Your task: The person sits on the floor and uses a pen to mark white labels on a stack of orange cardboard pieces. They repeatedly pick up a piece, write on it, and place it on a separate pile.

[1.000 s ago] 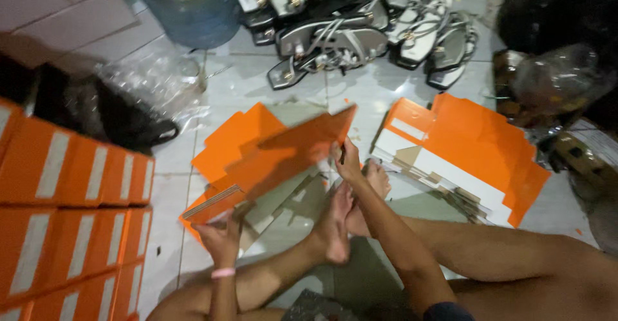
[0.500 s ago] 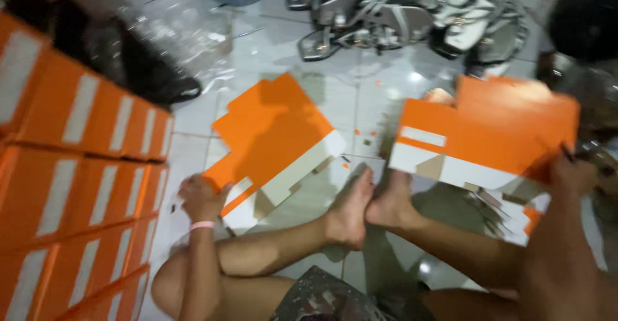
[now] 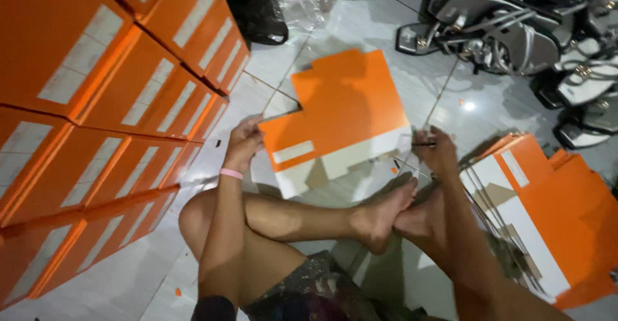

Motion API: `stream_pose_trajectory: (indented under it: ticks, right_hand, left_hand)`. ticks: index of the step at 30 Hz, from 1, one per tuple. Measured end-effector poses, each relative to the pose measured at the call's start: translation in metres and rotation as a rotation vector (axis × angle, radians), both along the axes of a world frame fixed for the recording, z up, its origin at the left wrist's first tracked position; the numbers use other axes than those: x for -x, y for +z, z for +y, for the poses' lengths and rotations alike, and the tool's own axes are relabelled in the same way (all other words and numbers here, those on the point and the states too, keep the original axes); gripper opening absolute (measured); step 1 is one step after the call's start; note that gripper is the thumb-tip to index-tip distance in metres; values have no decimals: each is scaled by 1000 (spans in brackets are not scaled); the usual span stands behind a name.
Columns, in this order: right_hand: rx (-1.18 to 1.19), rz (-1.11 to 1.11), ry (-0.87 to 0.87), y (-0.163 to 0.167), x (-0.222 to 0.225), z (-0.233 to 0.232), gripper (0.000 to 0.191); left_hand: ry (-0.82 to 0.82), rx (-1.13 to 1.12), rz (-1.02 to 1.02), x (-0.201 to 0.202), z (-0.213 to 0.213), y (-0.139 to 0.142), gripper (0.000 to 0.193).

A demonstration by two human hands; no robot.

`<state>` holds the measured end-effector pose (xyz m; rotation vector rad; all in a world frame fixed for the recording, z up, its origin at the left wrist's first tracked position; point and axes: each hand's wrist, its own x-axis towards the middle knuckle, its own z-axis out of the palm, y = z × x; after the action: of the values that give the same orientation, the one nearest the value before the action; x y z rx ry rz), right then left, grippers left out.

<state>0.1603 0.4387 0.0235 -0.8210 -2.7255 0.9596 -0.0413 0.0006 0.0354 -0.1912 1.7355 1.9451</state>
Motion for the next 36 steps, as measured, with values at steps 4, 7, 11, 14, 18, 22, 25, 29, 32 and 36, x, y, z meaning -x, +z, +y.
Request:
stream_pose_trajectory:
  ticks: [4, 7, 11, 14, 18, 22, 25, 29, 32, 36]
  right_hand:
    - [-142, -54, -132, -15, 26, -33, 38]
    - [59, -110, -229, -19, 17, -31, 38]
    - [147, -62, -210, -25, -6, -18, 40]
    - [156, -124, -202, -26, -22, -15, 40]
    - [87, -233, -234, -18, -35, -26, 39]
    - [5, -319, -224, -11, -40, -37, 38]
    - [221, -56, -336, -5, -38, -34, 36]
    - [859, 303, -433, 17, -27, -26, 22]
    - [1047, 414, -418, 43, -15, -30, 23]
    - [1034, 419, -321, 75, -3, -46, 46]
  left_hand:
    - [-187, -182, -127, 6, -7, 7, 48]
    - [-78, -115, -92, 14, -6, 0, 46]
    - [-102, -19, -129, 27, 0, -14, 41]
    - [-81, 84, -47, 28, 10, -22, 40]
    - [-205, 524, 253, 22, 23, -35, 47]
    - [-219, 747, 829, 10, 26, -46, 69]
    - [-328, 757, 597, -1, 29, -49, 90]
    - [-475, 703, 935, -25, 52, -35, 120]
    - [-747, 749, 966, -58, 72, -17, 121]
    - [-724, 784, 1136, -78, 80, -4, 117]
